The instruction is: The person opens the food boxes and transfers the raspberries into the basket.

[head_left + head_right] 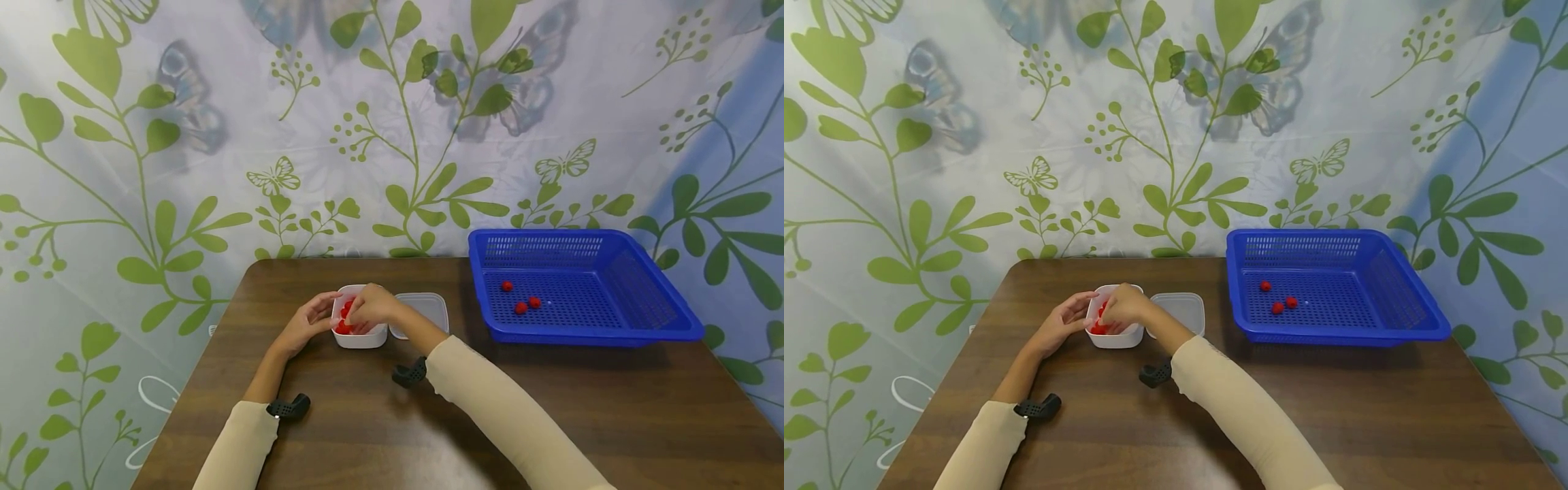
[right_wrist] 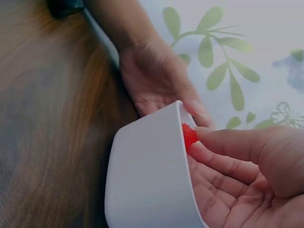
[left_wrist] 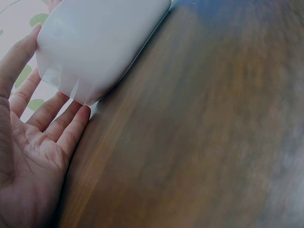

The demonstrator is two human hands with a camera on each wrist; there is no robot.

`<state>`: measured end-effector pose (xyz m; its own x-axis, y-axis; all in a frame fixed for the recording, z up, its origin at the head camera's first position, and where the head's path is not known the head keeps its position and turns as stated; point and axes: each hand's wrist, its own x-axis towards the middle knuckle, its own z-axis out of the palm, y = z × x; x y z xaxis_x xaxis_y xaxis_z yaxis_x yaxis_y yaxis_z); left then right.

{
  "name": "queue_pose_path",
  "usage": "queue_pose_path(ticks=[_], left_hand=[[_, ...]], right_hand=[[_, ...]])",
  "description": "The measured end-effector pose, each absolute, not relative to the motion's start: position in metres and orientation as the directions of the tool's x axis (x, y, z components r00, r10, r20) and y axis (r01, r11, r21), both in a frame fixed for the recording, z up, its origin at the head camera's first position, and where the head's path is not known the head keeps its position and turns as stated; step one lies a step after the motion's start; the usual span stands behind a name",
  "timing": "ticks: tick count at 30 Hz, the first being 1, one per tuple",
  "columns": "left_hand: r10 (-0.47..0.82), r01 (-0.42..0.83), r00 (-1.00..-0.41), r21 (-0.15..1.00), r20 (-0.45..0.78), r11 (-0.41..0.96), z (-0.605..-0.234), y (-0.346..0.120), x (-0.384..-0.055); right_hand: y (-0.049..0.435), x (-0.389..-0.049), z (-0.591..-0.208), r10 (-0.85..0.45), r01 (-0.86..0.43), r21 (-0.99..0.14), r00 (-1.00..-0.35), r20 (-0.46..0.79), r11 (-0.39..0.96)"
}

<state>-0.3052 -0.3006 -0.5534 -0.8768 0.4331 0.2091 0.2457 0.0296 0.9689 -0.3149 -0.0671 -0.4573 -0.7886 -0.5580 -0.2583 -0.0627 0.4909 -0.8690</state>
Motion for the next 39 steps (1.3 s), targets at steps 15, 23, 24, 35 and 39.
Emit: queue_pose_path(ticks=[15, 23, 24, 35, 39], left_hand=[[0.435, 0.254, -0.873, 0.967, 0.221, 0.018, -0.552, -0.298, -0.306], [0.429, 0.254, -0.876, 0.967, 0.218, 0.028, -0.552, -0.298, -0.306], [0.427, 0.252, -0.878, 0.967, 0.215, 0.03, -0.551, -0.298, -0.305], [0.424, 0.246, -0.882, 0.968, 0.205, 0.043, -0.55, -0.298, -0.305], [0.426, 0.246, -0.881, 0.969, 0.208, 0.037, -0.55, -0.298, -0.304]], right_hand=[[-0.045, -0.308, -0.453, -0.562, 0.133, -0.968, -0.794, -0.233, 0.213], [-0.036, -0.301, -0.452, -0.533, 0.201, -0.971, -0.811, -0.239, 0.129], [-0.035, -0.3, -0.451, -0.532, 0.199, -0.972, -0.813, -0.235, 0.126], [-0.024, -0.288, -0.447, -0.519, 0.172, -0.983, -0.835, -0.183, 0.07], [-0.018, -0.284, -0.443, -0.513, 0.165, -0.985, -0.842, -0.166, 0.048]])
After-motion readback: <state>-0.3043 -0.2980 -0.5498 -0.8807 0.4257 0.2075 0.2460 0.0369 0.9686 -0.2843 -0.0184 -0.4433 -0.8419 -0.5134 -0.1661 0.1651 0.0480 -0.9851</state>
